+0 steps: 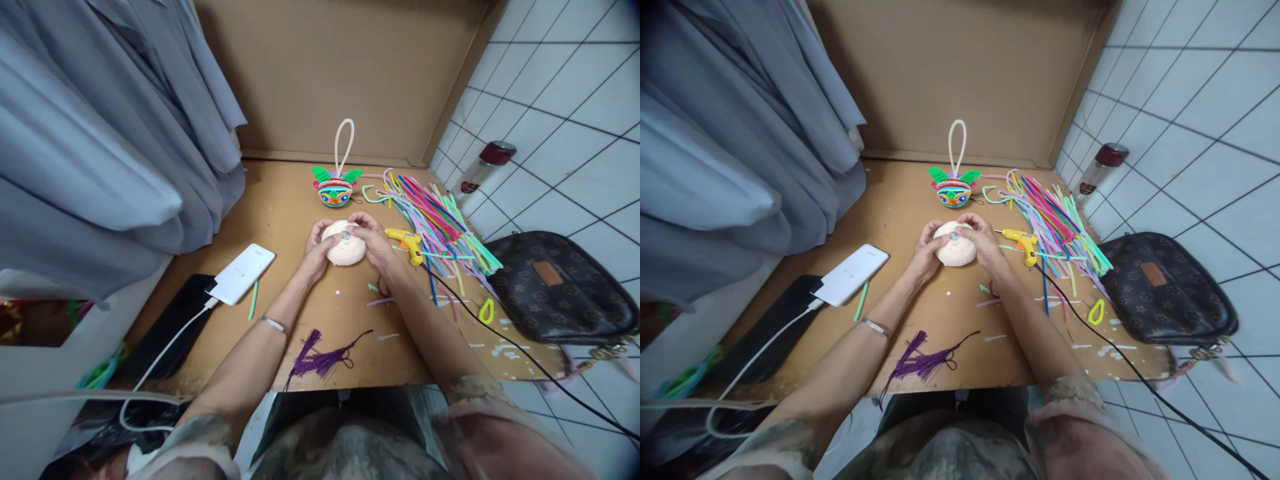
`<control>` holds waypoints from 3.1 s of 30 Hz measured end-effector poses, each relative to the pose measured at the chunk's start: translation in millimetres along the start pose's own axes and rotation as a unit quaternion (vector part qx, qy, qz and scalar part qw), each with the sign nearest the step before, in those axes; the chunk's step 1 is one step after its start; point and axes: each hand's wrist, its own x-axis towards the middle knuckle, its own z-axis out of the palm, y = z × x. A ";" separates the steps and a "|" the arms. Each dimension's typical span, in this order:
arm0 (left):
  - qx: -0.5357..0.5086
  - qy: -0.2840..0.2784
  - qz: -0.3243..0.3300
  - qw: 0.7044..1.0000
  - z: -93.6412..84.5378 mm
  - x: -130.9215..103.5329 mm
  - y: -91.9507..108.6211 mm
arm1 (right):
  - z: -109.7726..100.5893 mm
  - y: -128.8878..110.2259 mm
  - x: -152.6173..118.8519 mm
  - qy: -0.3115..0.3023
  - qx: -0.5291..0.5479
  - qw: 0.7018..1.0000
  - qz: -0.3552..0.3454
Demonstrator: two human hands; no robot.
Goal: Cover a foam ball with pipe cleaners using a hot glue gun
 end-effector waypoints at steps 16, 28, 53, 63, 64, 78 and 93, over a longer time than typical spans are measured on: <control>0.066 0.019 0.079 0.995 2.0 1.4 -5.9 | -2.4 14.1 7.0 0.026 -0.093 0.990 -0.103; 0.131 0.006 0.132 0.983 -3.5 5.2 -6.6 | -1.3 12.6 3.9 0.033 -0.084 0.989 -0.114; 0.145 0.008 0.148 0.978 -4.7 13.1 -11.0 | -7.6 20.0 -4.8 0.018 -0.147 0.970 -0.192; 0.101 0.004 0.145 0.984 -6.6 17.1 -18.4 | -11.8 23.3 -3.6 0.005 -0.146 0.977 -0.157; 0.092 0.002 0.146 0.985 -6.9 17.6 -18.8 | -11.5 24.1 -3.1 0.005 -0.144 0.977 -0.155; 0.113 -0.014 0.132 0.985 -7.7 13.9 -14.7 | -14.4 23.2 -2.4 -0.032 -0.051 0.994 -0.088; 0.122 -0.029 0.147 0.981 -5.1 9.5 -12.1 | -10.0 23.1 -6.5 0.022 -0.042 0.993 -0.107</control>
